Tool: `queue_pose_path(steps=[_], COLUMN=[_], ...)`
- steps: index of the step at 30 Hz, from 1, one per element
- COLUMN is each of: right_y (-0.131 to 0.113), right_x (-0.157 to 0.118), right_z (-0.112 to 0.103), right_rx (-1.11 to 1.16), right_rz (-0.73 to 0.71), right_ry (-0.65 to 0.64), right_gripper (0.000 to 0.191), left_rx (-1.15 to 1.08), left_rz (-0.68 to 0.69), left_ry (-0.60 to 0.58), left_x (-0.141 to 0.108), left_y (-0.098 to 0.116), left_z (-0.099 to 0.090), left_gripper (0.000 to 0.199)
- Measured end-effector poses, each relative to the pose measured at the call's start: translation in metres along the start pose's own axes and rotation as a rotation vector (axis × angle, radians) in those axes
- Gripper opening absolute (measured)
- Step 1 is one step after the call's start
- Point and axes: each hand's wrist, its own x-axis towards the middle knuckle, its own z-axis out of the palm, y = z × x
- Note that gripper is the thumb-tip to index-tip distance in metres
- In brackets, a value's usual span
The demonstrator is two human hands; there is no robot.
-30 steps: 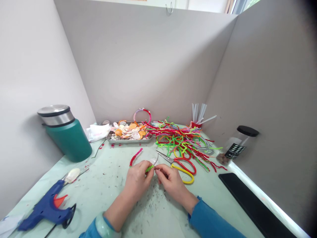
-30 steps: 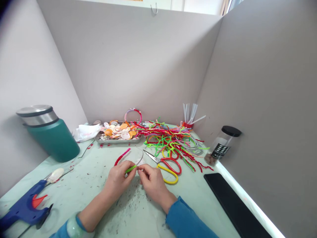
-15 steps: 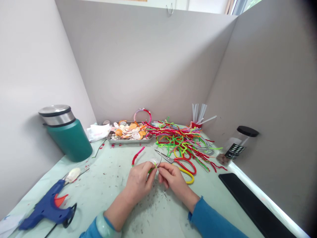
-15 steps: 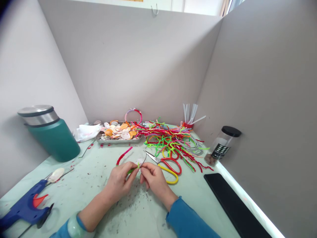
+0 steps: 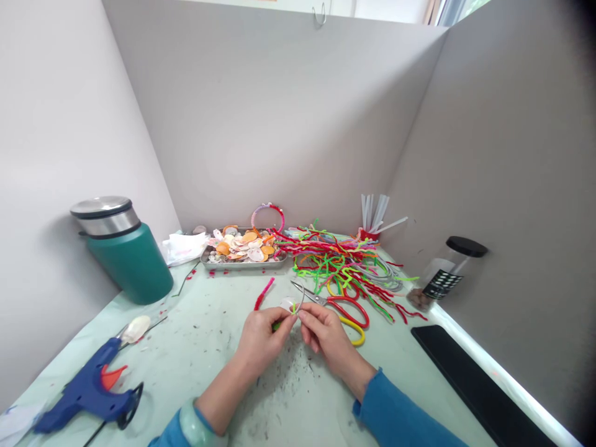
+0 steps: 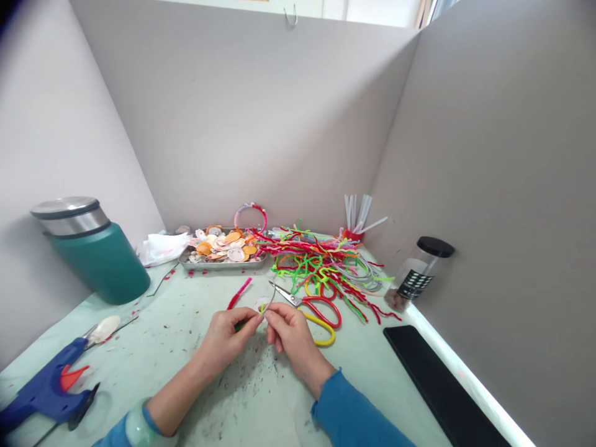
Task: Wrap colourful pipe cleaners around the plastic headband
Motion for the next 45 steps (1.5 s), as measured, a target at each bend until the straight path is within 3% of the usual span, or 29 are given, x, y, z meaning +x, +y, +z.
queue_pose_path(steps=[5,11,15,21,28,33,45], right_y=[0.002,0.004,0.003,0.006,0.007,0.008,0.008], right_x=[0.001,0.001,-0.002,-0.003,-0.003,-0.004,-0.004], right_z=[0.0,0.0,-0.002,-0.006,-0.009,-0.007,0.005], right_rx=[-0.067,-0.297,-0.516,-0.778,-0.978,-0.984,-0.716], right_rz=[0.007,-0.113,-0.286,-0.398,-0.47,-0.462,-0.353], right_ry=[0.024,0.133,0.235,0.194,0.167,0.15,0.136], right_gripper=[0.029,0.029,0.024,0.027,0.017,0.016,0.013], left_rx=[-0.209,-0.308,-0.117,0.334,0.552,0.602,0.534], left_rz=[-0.123,-0.269,-0.219,-0.051,0.057,0.01,-0.025], left_ry=[-0.116,-0.1,-0.019,-0.042,-0.093,-0.091,-0.057], left_x=[0.004,0.005,0.002,-0.002,-0.005,-0.004,-0.004], left_y=[0.002,-0.002,-0.009,-0.007,0.0,0.001,0.001], left_z=[-0.001,0.005,0.008,0.005,0.003,0.002,0.006], left_gripper=[0.035,0.033,0.031,0.019,0.017,0.018,0.018])
